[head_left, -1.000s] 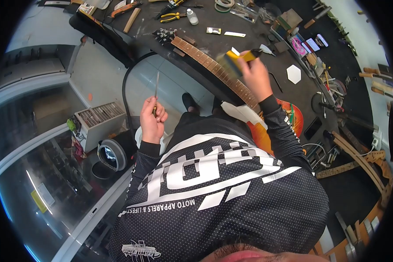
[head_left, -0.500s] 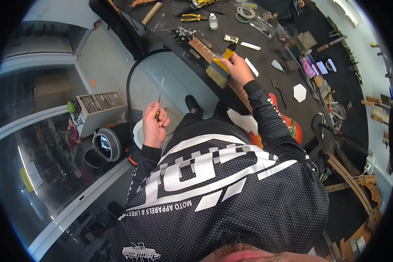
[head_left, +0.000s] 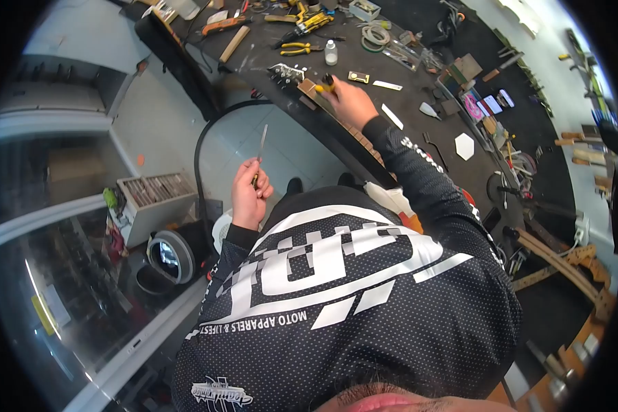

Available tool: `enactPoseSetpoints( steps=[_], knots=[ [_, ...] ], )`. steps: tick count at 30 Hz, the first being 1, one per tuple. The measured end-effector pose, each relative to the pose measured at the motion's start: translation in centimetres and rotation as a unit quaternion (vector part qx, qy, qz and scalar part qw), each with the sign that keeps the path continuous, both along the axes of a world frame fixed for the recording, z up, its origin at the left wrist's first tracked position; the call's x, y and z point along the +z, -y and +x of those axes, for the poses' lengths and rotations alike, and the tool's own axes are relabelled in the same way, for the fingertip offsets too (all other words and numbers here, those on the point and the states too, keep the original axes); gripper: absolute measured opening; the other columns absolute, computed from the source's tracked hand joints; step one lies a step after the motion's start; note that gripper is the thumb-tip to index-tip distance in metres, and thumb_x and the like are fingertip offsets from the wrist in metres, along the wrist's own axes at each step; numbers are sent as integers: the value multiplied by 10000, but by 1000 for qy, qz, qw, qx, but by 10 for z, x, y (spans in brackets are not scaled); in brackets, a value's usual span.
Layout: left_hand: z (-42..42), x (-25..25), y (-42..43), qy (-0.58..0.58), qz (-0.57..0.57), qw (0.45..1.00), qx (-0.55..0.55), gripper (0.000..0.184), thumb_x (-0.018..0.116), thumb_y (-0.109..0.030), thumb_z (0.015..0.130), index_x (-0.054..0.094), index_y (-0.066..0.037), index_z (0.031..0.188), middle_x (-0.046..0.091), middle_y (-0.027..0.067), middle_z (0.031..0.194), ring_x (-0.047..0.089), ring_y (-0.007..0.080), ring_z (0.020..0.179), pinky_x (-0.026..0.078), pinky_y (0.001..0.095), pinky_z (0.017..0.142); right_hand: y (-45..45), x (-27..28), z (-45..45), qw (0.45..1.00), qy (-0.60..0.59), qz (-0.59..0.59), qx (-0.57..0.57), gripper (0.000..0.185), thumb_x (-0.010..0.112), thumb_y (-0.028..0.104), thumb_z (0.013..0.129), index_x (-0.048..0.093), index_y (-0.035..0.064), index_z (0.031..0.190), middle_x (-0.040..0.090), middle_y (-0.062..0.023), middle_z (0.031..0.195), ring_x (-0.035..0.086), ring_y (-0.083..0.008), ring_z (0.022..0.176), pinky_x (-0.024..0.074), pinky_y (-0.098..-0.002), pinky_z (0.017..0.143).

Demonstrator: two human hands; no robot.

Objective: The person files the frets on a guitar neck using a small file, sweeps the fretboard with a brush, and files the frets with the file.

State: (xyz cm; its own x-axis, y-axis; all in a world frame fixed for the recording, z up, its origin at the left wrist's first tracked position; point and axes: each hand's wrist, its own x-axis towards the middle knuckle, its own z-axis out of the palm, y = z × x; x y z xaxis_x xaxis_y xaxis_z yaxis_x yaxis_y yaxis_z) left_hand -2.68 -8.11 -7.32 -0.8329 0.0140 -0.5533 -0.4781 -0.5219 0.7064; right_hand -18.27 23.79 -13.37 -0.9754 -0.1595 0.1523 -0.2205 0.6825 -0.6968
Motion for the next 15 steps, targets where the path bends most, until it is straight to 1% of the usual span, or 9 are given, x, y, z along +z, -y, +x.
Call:
enactPoseSetpoints(
  steps=[1, 4, 7, 9, 10, 11, 13, 14, 15],
  knots=[
    [-12, 0, 2, -4, 4, 1000, -18, 138, 596, -222, 1165, 623, -89, 1191, 457, -14, 726, 347, 81, 566, 311, 289, 552, -5, 5, 14, 1000, 16, 17, -2, 291, 700, 286, 1080, 639, 65, 1258, 766, -211, 1092, 738, -464, 991, 579, -557, 832],
    [-48, 5, 11, -16, 9, 997, -78, 166, 571, -225, 1179, 639, -82, 1227, 447, -18, 726, 344, 80, 563, 316, 283, 556, -16, 21, 74, 997, 40, 29, -63, 290, 697, 293, 1085, 644, 68, 1259, 772, -219, 1067, 743, -466, 974, 579, -564, 828],
    [-77, 10, 26, -28, 14, 990, -139, 190, 555, -230, 1187, 646, -74, 1247, 445, -19, 724, 343, 80, 564, 319, 281, 555, -24, 15, 131, 981, 57, 42, -181, 311, 699, 305, 1089, 659, 57, 1273, 780, -235, 1054, 750, -471, 990, 584, -560, 841],
    [-95, 8, 37, -28, 24, 985, -170, 197, 551, -232, 1189, 646, -70, 1246, 448, -18, 723, 342, 81, 564, 321, 282, 555, -29, 4, 170, 957, 58, 11, -284, 345, 702, 327, 1094, 672, 41, 1286, 786, -253, 1053, 754, -478, 1018, 586, -555, 853],
    [-103, 4, 42, -24, 31, 982, -183, 198, 550, -233, 1189, 646, -68, 1242, 449, -16, 723, 342, 82, 564, 323, 283, 555, -28, 13, 189, 941, 77, 12, -329, 385, 701, 353, 1098, 679, 21, 1290, 788, -266, 1086, 755, -485, 1045, 587, -555, 863],
    [-110, 0, 47, -19, 38, 980, -195, 199, 549, -234, 1190, 645, -67, 1237, 450, -15, 723, 342, 83, 564, 325, 284, 556, -33, 7, 206, 924, 96, 18, -371, 396, 694, 371, 1103, 674, 14, 1275, 780, -275, 1061, 746, -497, 1026, 575, -565, 849],
    [-122, -11, 55, -8, 68, 973, -221, 199, 545, -235, 1191, 644, -68, 1234, 455, -12, 723, 345, 85, 566, 328, 284, 557, -36, 2, 244, 893, 80, 26, -442, 406, 687, 378, 1108, 667, 1, 1255, 771, -288, 1044, 732, -510, 1009, 561, -570, 842],
    [-127, -15, 56, -1, 83, 969, -233, 199, 543, -235, 1192, 643, -68, 1232, 458, -10, 723, 346, 86, 567, 330, 284, 558, -32, 7, 260, 880, 50, 44, -470, 391, 681, 372, 1113, 672, -5, 1217, 763, -297, 1030, 719, -520, 999, 550, -571, 841],
    [-132, -19, 56, 4, 87, 965, -246, 197, 543, -235, 1191, 642, -69, 1230, 461, -9, 725, 348, 88, 569, 331, 284, 559, -28, 13, 277, 862, 58, 39, -502, 362, 680, 346, 1115, 687, -7, 1194, 763, -303, 1060, 714, -523, 1021, 553, -560, 851]
  ],
)
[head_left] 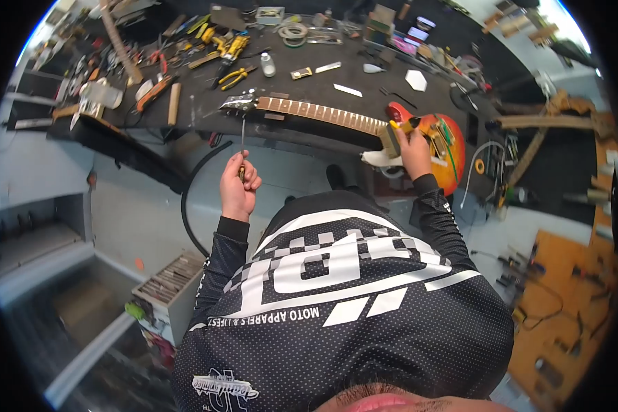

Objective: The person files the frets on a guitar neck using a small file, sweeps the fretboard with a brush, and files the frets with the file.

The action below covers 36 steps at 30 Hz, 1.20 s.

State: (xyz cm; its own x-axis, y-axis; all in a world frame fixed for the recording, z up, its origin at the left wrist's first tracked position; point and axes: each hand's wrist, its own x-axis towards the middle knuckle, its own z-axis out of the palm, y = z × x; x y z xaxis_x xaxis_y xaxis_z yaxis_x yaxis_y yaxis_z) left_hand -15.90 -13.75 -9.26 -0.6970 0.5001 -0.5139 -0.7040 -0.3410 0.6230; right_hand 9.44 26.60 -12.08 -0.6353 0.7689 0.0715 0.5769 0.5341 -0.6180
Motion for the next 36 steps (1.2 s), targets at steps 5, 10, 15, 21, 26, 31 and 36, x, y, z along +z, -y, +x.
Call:
enactPoseSetpoints(
  steps=[5, 10, 15, 21, 26, 31, 36],
  knots=[
    [-14, -1, -22, -2, 12, 998, -67, 184, 545, -234, 1190, 636, -76, 1217, 474, -5, 737, 374, 98, 593, 351, 292, 578, 27, 12, 72, 988, -107, -18, -107, 333, 680, 298, 1127, 721, -10, 1247, 793, -215, 1064, 758, -439, 963, 567, -501, 846],
    [-7, 14, -50, -37, 35, 990, -128, 168, 551, -225, 1171, 609, -70, 1199, 487, -9, 745, 434, 101, 638, 394, 304, 624, 25, 8, 106, 922, -206, -229, -232, 338, 686, 288, 1137, 733, -38, 1216, 777, -109, 1074, 758, -184, 949, 584, -366, 808],
    [17, 21, -49, -38, 71, 990, -113, 155, 545, -183, 1147, 615, -44, 1139, 450, -3, 735, 417, 119, 655, 372, 309, 618, -1, 13, 64, 844, -337, -345, -234, 283, 689, 259, 1125, 734, -19, 1153, 753, -71, 1041, 734, -164, 922, 604, -356, 778],
    [65, 8, -40, 18, 58, 998, -4, 127, 541, -142, 1114, 613, -54, 1171, 517, 27, 779, 458, 138, 690, 388, 306, 629, -91, -40, -38, 740, -401, -522, -141, 287, 639, 263, 1153, 651, -1, 1266, 700, -112, 1244, 708, -252, 1176, 589, -430, 985],
    [100, 27, -95, -8, -19, 998, 65, 108, 568, -126, 1113, 616, -55, 1178, 528, 25, 795, 463, 128, 689, 407, 302, 624, -140, -102, -138, 641, -391, -655, -85, 389, 514, 268, 1214, 515, -25, 1470, 595, -211, 1552, 575, -377, 1470, 474, -507, 1254],
    [120, 12, -132, -48, -4, 998, 49, 109, 567, -132, 1116, 629, -52, 1155, 523, 27, 812, 436, 126, 677, 371, 294, 582, -137, -136, -181, 579, -312, -753, -14, 557, 352, 317, 1252, 355, -100, 1621, 443, -292, 1705, 449, -432, 1592, 375, -537, 1352],
    [127, -6, -159, -5, -13, 997, 79, 119, 566, -143, 1122, 631, -48, 1154, 508, 26, 773, 422, 123, 653, 371, 297, 569, -148, -134, -179, 648, -147, -747, -3, 521, 349, 241, 1241, 385, -127, 1608, 497, -344, 1640, 553, -427, 1513, 480, -476, 1288]
  ],
)
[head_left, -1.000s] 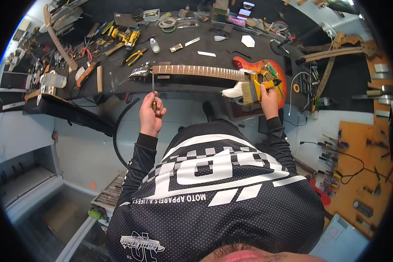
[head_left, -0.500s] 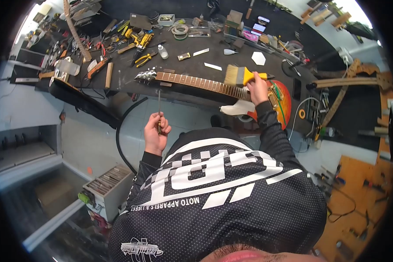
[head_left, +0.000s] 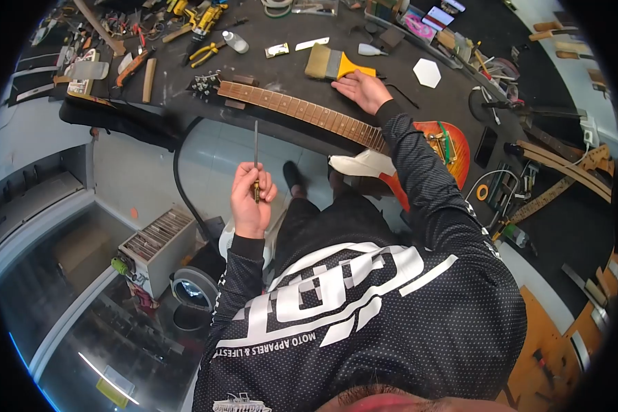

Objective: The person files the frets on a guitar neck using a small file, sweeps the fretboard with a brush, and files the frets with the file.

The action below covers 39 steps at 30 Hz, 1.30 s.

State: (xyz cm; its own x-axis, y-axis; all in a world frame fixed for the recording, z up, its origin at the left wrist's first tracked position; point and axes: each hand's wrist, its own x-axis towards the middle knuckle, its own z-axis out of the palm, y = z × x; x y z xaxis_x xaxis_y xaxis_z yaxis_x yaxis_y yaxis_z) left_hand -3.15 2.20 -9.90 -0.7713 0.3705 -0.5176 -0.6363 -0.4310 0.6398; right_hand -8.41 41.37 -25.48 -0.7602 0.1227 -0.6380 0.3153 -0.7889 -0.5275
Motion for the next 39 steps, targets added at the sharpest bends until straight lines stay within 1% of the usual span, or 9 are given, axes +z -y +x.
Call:
enactPoseSetpoints(
  steps=[2, 7, 14, 22, 26, 27, 30, 33, 39],
  knots=[
    [0, -7, -13, 22, -11, 1000, 12, 122, 572, -149, 1124, 630, -48, 1158, 509, 26, 757, 418, 121, 641, 368, 294, 562, -8, 1, 11, 997, 15, 50, 65, 502, 374, 222, 1233, 434, -137, 1578, 542, -352, 1596, 613, -420, 1457, 528, -450, 1248],
    [-6, -36, -26, -82, -103, 988, -84, 87, 613, -108, 1121, 618, -49, 1185, 560, 33, 742, 454, 102, 589, 367, 262, 536, 9, 16, 54, 904, -58, 412, 94, 287, 550, 149, 1170, 671, -22, 1366, 785, -150, 1292, 781, -281, 1123, 613, -386, 965],
    [-30, -105, -51, -229, -179, 944, -156, 170, 643, -66, 1118, 582, -39, 1275, 597, 1, 748, 466, 55, 598, 347, 242, 541, 63, 36, 116, 588, -128, 781, 166, 202, 689, 39, 998, 725, 80, 1193, 733, -66, 1195, 686, -332, 1187, 523, -473, 1061],
    [-20, -158, -87, -485, -285, 811, -164, 362, 713, 28, 1038, 655, -4, 1394, 533, -26, 716, 460, 47, 623, 407, 236, 578, 101, 10, 144, 536, -101, 824, 154, 446, 750, 22, 933, 747, 164, 1356, 634, -124, 1520, 589, -372, 1431, 431, -573, 1232],
    [-7, -174, -96, -515, -288, 793, -152, 344, 730, 59, 1006, 731, 12, 1346, 795, 106, 950, 707, 118, 688, 557, 281, 624, 105, 2, 148, 521, -86, 834, 163, 583, 732, -13, 867, 747, 222, 1401, 600, -128, 1601, 531, -374, 1533, 390, -594, 1284],
    [-4, -175, -97, -511, -286, 796, -154, 317, 727, 75, 1000, 745, 29, 1313, 837, 179, 1161, 783, 160, 762, 603, 302, 666, 107, 5, 149, 533, -82, 826, 165, 557, 704, -48, 920, 758, 214, 1409, 604, -150, 1624, 526, -415, 1554, 359, -622, 1294],
    [1, -186, -98, -533, -270, 788, -148, 323, 717, 75, 1048, 733, 44, 1369, 776, 71, 1086, 654, 38, 804, 526, 212, 666, 110, 5, 150, 527, -72, 830, 166, 609, 678, -81, 880, 765, 217, 1404, 598, -153, 1639, 516, -419, 1568, 351, -624, 1300],
    [4, -189, -99, -525, -271, 795, -141, 303, 721, 116, 983, 743, 47, 1277, 840, 192, 1155, 792, 177, 773, 609, 301, 676, 112, 0, 150, 513, -66, 842, 154, 522, 738, 43, 872, 790, 237, 1354, 619, -124, 1612, 537, -383, 1546, 373, -602, 1291],
    [10, -193, -97, -541, -290, 774, -158, 274, 724, 139, 961, 741, 50, 1219, 838, 207, 1136, 825, 238, 813, 628, 329, 703, 113, -2, 151, 524, -65, 836, 151, 667, 647, -112, 841, 784, 242, 1389, 611, -138, 1638, 526, -403, 1568, 352, -619, 1302]
  ],
)
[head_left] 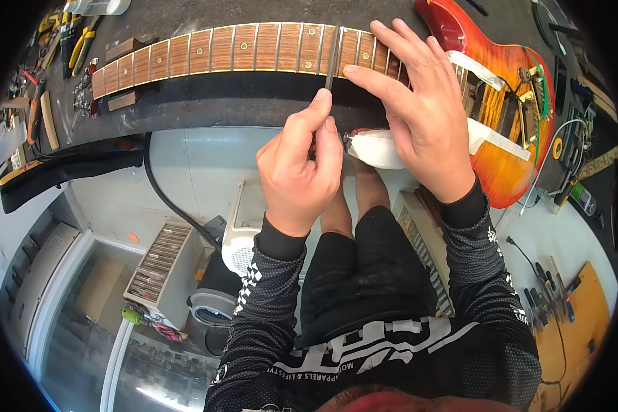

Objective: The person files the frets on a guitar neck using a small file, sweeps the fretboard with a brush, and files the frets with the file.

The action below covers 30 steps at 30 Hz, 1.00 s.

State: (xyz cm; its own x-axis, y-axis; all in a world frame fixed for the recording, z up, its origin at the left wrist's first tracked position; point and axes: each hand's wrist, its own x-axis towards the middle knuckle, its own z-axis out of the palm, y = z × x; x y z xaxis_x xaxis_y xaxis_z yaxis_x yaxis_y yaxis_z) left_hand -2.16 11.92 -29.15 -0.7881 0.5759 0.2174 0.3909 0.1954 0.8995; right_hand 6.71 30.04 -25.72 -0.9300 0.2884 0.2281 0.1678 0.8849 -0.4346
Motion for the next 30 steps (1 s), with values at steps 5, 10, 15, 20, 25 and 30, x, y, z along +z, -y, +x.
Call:
enactPoseSetpoints(
  steps=[5, 10, 15, 20, 25, 30],
  knots=[
    [4, 0, 5, -6, -8, 1000, -3, 305, 729, 153, 942, 746, 52, 1229, 836, 217, 1108, 823, 262, 802, 628, 338, 704, 1, 3, -3, 1000, 8, 15, 2, 668, 645, -107, 852, 786, 259, 1394, 612, -127, 1638, 530, -388, 1565, 352, -612, 1305],
    [13, 2, 24, -6, -34, 999, -12, 332, 733, 167, 928, 752, 57, 1241, 822, 192, 986, 780, 246, 720, 594, 325, 663, 2, 4, -3, 1000, 16, 20, 0, 659, 652, -97, 858, 791, 265, 1392, 613, -121, 1638, 529, -384, 1566, 351, -607, 1306],
    [-2, -5, -3, -35, 29, 999, -7, 341, 725, 165, 944, 754, 50, 1264, 784, 156, 891, 690, 209, 625, 547, 319, 612, 2, 4, -4, 1000, 18, 23, -3, 630, 654, -84, 868, 806, 264, 1371, 615, -117, 1638, 534, -386, 1561, 353, -603, 1305],
    [5, -4, -1, -16, 23, 1000, 3, 288, 722, 141, 1017, 778, 40, 1281, 738, 36, 884, 570, 24, 737, 464, 212, 648, 3, 4, -5, 999, 23, 29, -6, 607, 655, -71, 881, 813, 263, 1362, 626, -124, 1628, 547, -386, 1550, 362, -600, 1298],
    [13, 3, 17, -14, -25, 999, -15, 268, 722, 143, 1017, 773, 44, 1261, 777, 70, 864, 575, 41, 684, 497, 231, 636, 2, 3, -4, 999, 22, 33, -5, 594, 652, -60, 894, 813, 268, 1363, 629, -131, 1624, 556, -386, 1542, 368, -597, 1293],
    [-9, 3, -16, -9, 6, 1000, -9, 263, 728, 144, 1013, 771, 51, 1255, 749, 84, 820, 595, 49, 678, 493, 242, 631, 3, 3, -6, 999, 22, 39, -7, 593, 650, -59, 900, 813, 271, 1365, 630, -132, 1622, 560, -388, 1537, 371, -592, 1292]
  ],
)
